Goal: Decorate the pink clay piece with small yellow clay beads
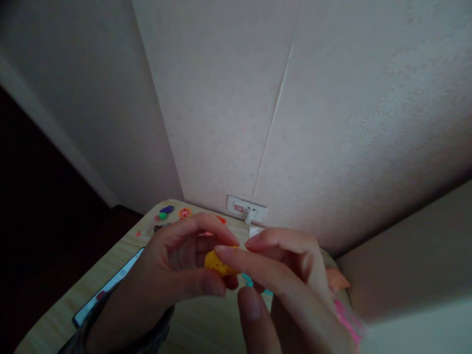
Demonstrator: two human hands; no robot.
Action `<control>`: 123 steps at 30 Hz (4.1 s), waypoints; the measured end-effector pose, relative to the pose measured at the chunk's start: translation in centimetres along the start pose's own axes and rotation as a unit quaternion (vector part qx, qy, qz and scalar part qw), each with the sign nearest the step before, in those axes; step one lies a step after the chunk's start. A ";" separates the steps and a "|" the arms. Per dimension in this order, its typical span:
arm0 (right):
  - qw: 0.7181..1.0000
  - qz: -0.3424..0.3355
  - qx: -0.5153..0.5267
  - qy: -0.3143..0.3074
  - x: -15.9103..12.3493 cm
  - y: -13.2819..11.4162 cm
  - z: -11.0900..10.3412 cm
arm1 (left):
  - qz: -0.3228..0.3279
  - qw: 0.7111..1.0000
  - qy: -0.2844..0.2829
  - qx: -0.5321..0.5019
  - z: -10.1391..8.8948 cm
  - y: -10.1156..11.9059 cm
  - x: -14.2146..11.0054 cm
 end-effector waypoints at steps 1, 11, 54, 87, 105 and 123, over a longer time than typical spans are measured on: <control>1.000 -0.006 -0.009 0.004 0.0 -0.1 0.0 | -0.001 1.000 0.001 -0.004 0.0 0.0 0.0; 0.991 -0.026 -0.078 0.106 -0.5 -0.1 0.0 | 0.025 0.998 0.041 0.028 -0.4 -0.2 0.1; 0.938 0.338 -0.065 -0.049 -9.8 14.8 3.7 | 0.007 0.701 0.060 0.711 -9.3 -12.5 -2.8; 0.965 0.244 -0.087 -0.041 -10.2 12.2 4.4 | 0.123 0.750 0.127 0.637 -8.2 -12.2 -3.4; 0.951 0.306 0.008 0.044 -10.0 12.9 3.5 | 0.120 0.742 0.135 0.645 -8.1 -12.2 -3.3; 0.802 0.446 0.356 0.177 -10.3 14.3 3.3 | 0.117 0.658 0.133 0.732 -9.6 -12.1 -3.6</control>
Point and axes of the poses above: each hand's wrist, its own x-axis towards the middle knuckle, its own z-axis out of the palm, y = z × x, the point moved 4 cm from there along x, towards the middle knuckle, and after that the axes turned 13 degrees about x, right-handed, at the moved point
